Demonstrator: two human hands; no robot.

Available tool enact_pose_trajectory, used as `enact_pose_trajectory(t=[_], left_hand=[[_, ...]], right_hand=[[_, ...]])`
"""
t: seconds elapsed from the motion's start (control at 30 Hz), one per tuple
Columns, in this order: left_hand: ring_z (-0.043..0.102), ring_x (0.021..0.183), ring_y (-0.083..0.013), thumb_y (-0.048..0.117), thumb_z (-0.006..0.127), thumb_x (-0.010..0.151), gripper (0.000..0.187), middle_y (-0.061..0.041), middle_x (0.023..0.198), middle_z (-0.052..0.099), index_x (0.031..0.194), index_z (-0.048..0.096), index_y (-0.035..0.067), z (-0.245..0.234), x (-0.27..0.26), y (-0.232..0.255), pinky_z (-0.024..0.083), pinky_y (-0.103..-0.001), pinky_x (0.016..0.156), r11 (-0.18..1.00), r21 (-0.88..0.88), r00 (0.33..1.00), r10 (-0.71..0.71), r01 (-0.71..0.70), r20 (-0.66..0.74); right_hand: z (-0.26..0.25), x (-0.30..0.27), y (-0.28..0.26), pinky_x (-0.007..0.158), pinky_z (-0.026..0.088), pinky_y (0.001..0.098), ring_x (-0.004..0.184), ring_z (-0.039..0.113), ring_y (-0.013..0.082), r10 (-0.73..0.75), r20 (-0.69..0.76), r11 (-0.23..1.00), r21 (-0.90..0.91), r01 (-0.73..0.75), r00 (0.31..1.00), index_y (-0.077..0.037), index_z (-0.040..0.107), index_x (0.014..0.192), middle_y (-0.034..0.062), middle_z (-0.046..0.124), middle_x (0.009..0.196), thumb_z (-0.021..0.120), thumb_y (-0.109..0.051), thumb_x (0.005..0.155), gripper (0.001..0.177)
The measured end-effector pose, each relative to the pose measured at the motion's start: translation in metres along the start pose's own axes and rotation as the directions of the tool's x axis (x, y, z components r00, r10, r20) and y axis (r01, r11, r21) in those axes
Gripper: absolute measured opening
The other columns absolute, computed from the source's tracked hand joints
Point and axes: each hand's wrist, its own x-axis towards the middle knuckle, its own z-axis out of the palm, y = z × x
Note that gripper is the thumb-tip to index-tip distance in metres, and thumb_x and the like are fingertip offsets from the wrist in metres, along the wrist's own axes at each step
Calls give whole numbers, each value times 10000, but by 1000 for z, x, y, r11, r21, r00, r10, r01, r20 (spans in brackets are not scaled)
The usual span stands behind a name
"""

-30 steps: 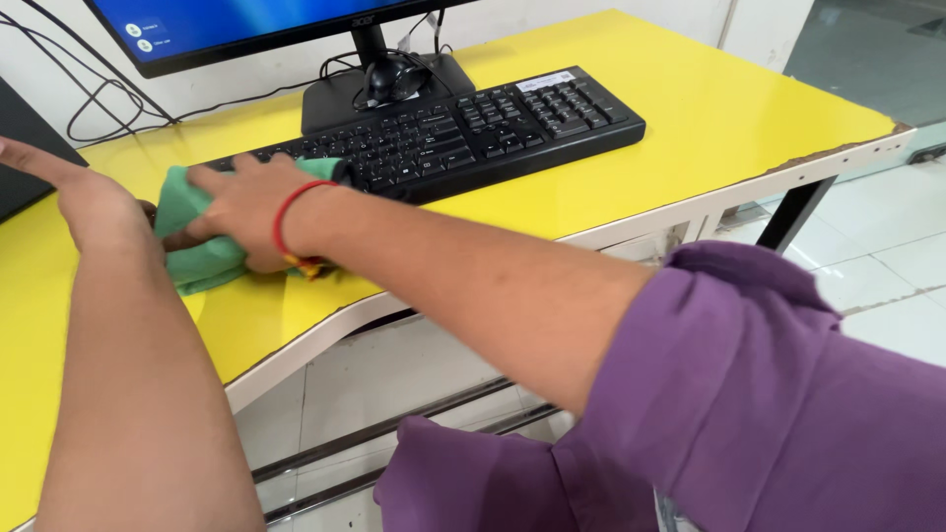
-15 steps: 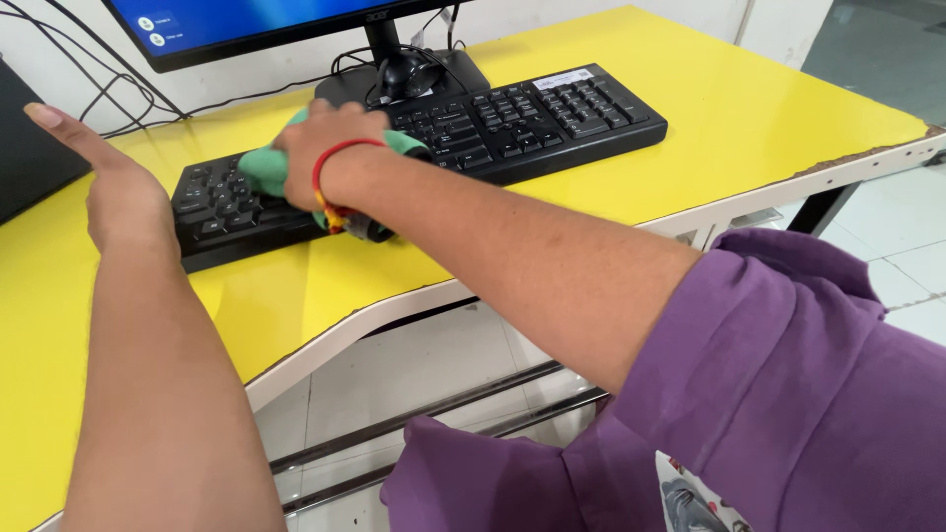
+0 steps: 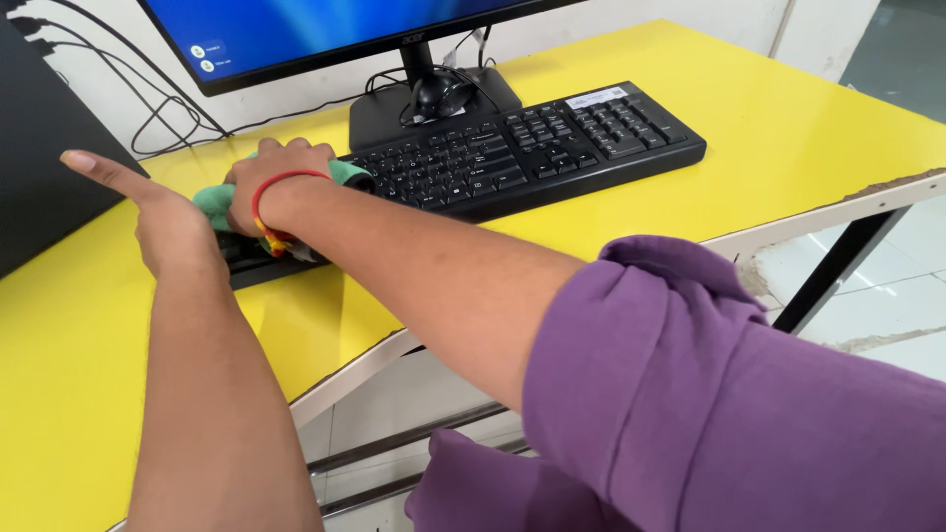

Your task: The person wipes a computer keyboard and a mouse with a cloth on a yellow desk.

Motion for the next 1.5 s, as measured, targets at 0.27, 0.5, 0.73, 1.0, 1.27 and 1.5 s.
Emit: enact_pose_trajectory(t=[0.27, 0.5, 0.73, 1.0, 1.27, 1.5], left_hand=[[465, 698, -183, 1058, -67, 617, 1387, -32, 873, 586, 1115, 705, 20, 1, 9, 0, 447, -352, 626, 1000, -22, 1000, -19, 19, 16], [524, 715, -202, 1043, -78, 628, 1384, -44, 889, 644, 1123, 706, 16, 2, 2, 2, 488, -367, 680, 1000, 7, 1000, 16, -16, 3], [643, 1088, -372, 836, 448, 899, 907, -226, 1210, 668, 1189, 672, 7, 7, -17, -5, 517, -474, 852, 773, 610, 975, 220, -174, -1], [710, 1012, -351, 596, 842, 804, 680, -195, 1117, 720, 1129, 699, 17, 3, -32, -4, 572, -456, 817, 673, 716, 976, 209, -188, 59], [715, 999, -329, 773, 811, 727, 837, -175, 1092, 733, 1093, 724, 25, 7, -44, 4, 567, -426, 791, 615, 766, 973, 222, -185, 57], [570, 1241, -388, 950, 639, 715, 1107, -242, 1276, 630, 1333, 607, 32, 19, -57, 0, 368, -569, 1060, 438, 756, 849, 440, -487, 292]], right_hand=[[-7, -33, -16, 1091, 413, 596, 1349, 528, 339, -26, 71, 988, -152, 36, 997, -266, 632, 1372, 96, 503, 1478, 749, -380, 796, 599], [-5, -33, -11, 1094, 385, 630, 1364, 494, 373, 17, 24, 995, -96, -15, 1000, -243, 603, 1387, 134, 448, 1505, 696, -431, 821, 604], [-5, 4, 12, 1109, 388, 609, 1371, 499, 361, 153, -15, 988, -30, -153, 988, -200, 595, 1407, 136, 453, 1519, 633, -437, 864, 593], [-31, -3, 75, 1094, 402, 583, 1356, 512, 388, 311, -6, 939, -153, -308, 950, -173, 565, 1445, 154, 502, 1491, 690, -421, 845, 660], [-32, -17, 85, 1047, 428, 561, 1338, 500, 406, 288, -18, 940, -188, -286, 958, -181, 554, 1439, 179, 457, 1500, 725, -371, 823, 667], [-40, -7, 132, 1088, 410, 583, 1358, 524, 364, 389, -48, 912, -120, -392, 920, -167, 557, 1454, 131, 525, 1486, 639, -401, 880, 625]])
